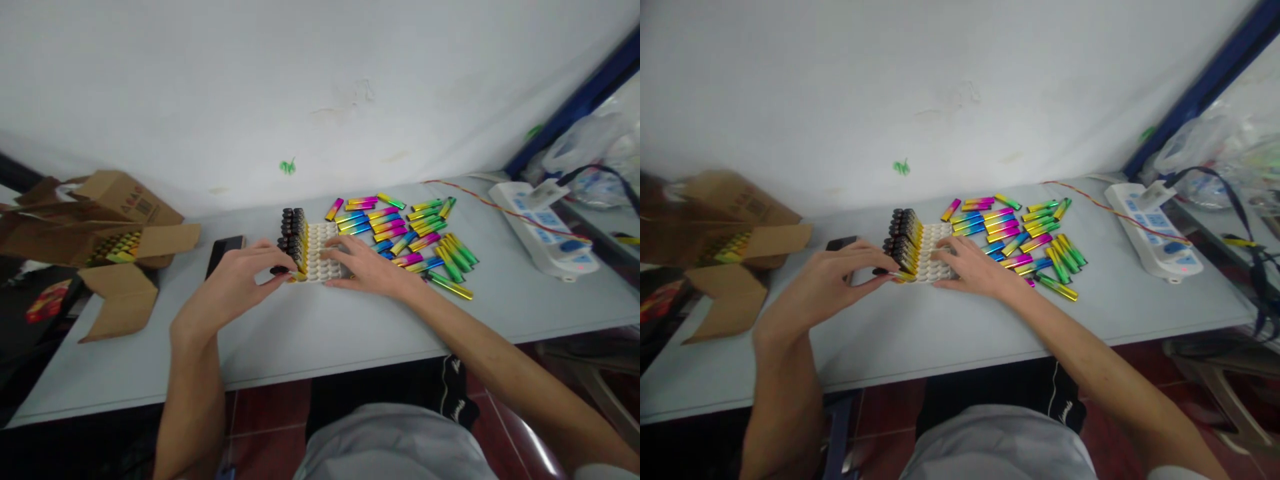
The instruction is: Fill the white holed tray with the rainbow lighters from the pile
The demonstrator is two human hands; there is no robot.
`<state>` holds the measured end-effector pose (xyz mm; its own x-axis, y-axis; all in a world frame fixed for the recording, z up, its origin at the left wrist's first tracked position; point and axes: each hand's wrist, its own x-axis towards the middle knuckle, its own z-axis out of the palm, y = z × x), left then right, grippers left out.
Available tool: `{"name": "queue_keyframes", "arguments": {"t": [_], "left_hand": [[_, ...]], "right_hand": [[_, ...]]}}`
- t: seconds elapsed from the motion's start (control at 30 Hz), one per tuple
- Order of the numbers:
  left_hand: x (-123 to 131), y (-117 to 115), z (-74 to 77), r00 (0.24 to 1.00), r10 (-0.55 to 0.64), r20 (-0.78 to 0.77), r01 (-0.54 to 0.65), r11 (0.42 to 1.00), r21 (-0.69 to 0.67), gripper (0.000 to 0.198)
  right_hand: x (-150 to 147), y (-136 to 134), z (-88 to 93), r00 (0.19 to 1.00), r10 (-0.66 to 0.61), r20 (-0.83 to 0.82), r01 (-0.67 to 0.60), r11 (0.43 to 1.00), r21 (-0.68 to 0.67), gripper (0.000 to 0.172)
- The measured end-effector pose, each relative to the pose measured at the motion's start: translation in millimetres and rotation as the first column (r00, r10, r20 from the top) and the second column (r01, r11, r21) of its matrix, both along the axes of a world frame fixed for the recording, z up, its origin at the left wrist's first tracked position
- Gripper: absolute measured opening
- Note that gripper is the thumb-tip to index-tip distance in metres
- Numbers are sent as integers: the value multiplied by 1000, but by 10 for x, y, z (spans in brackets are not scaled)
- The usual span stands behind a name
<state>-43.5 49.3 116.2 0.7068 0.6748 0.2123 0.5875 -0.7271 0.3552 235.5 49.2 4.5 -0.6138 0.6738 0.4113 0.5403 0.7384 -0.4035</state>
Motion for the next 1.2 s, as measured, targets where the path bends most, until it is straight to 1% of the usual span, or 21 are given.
{"name": "queue_keyframes", "arguments": {"t": [0.1,0.3,0.47,0.63,0.83,0.93,1.0,1.1,1.2], "left_hand": [[21,12,-23,999,-44,-6,44,999,-4,18],[86,37,-58,995,-85,43,84,996,16,20],[108,33,-59,1000,-4,12,4,999,34,21],[81,42,-59,1000,17,5,-17,1000,-5,23],[41,80,-86,998,56,6,-55,996,-66,32],[42,71,-86,996,79,28,-78,995,-54,32],[40,61,-79,998,67,19,-66,996,-53,30],[29,57,-68,1000,20,-16,-21,996,-89,29],[24,59,-62,1000,17,-25,-19,994,-104,28]], "right_hand": [[8,12,-6,1000,2,-3,-2,1000,2,53],[17,26,-27,1000,12,7,-12,1000,8,56],[15,19,-40,1000,12,-11,-12,1000,0,51],[15,14,-35,1000,14,-5,-14,1000,5,48],[15,5,-11,999,-8,34,8,1000,-15,49],[13,4,-4,1000,-5,24,5,1000,-20,49],[11,5,1,1000,-3,17,3,1000,-22,49],[9,6,7,1000,-1,21,1,1000,-20,50],[7,6,9,999,-2,36,2,1000,-12,50]]}}
